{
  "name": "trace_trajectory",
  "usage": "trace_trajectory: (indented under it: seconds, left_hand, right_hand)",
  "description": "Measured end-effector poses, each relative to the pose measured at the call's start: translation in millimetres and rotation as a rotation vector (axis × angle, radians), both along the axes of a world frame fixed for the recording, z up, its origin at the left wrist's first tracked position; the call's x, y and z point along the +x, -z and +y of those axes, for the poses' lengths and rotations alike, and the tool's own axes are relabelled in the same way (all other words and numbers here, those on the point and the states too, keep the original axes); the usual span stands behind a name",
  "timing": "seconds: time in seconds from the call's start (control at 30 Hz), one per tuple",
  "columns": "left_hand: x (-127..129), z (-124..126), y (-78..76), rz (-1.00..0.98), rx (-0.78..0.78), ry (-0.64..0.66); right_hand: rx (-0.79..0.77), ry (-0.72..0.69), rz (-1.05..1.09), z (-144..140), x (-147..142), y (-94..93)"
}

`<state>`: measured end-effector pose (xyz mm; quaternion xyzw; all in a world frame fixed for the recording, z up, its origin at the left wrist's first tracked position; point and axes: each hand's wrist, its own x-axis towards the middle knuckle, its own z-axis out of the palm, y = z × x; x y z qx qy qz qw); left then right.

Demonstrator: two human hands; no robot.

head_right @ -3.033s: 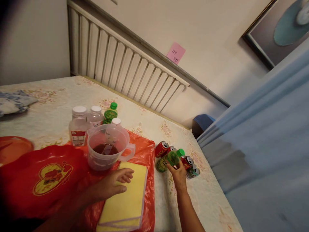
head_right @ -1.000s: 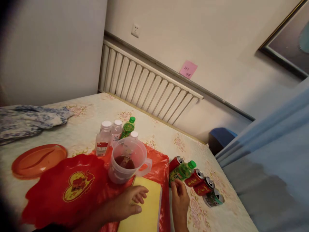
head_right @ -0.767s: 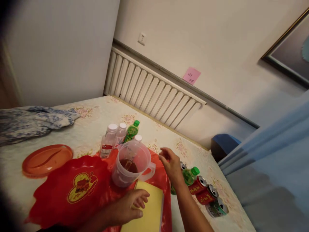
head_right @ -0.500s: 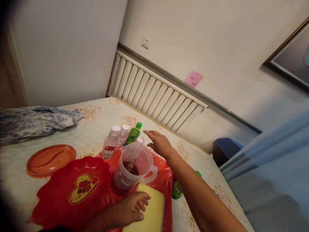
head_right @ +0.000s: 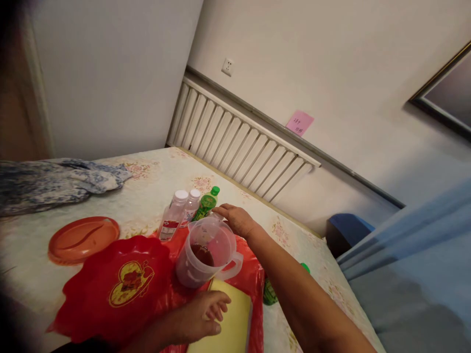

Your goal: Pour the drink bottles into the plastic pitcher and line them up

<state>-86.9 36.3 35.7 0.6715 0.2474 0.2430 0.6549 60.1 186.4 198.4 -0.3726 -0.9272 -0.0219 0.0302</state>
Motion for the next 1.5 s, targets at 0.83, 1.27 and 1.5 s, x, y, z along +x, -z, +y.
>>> trace_trajectory:
  seconds: [0.83, 1.27, 1.5]
  left_hand:
    - [15.6, -11.0, 18.3, -0.099, -0.072, 0.006]
    - [35.0, -90.6, -9.8, -0.145, -0.128, -0.270]
    - [46.0, -122.4, -32.6, -0.208, -0.121, -0.591]
  right_hand:
    - [0.105, 0.295, 0.128, -42.2, 42.8, 8.5]
    - [0.188, 0.510, 0.353, -195.4, 125.3, -23.9]
    - [0.098, 0.565, 0.647, -288.4, 131.6, -36.7]
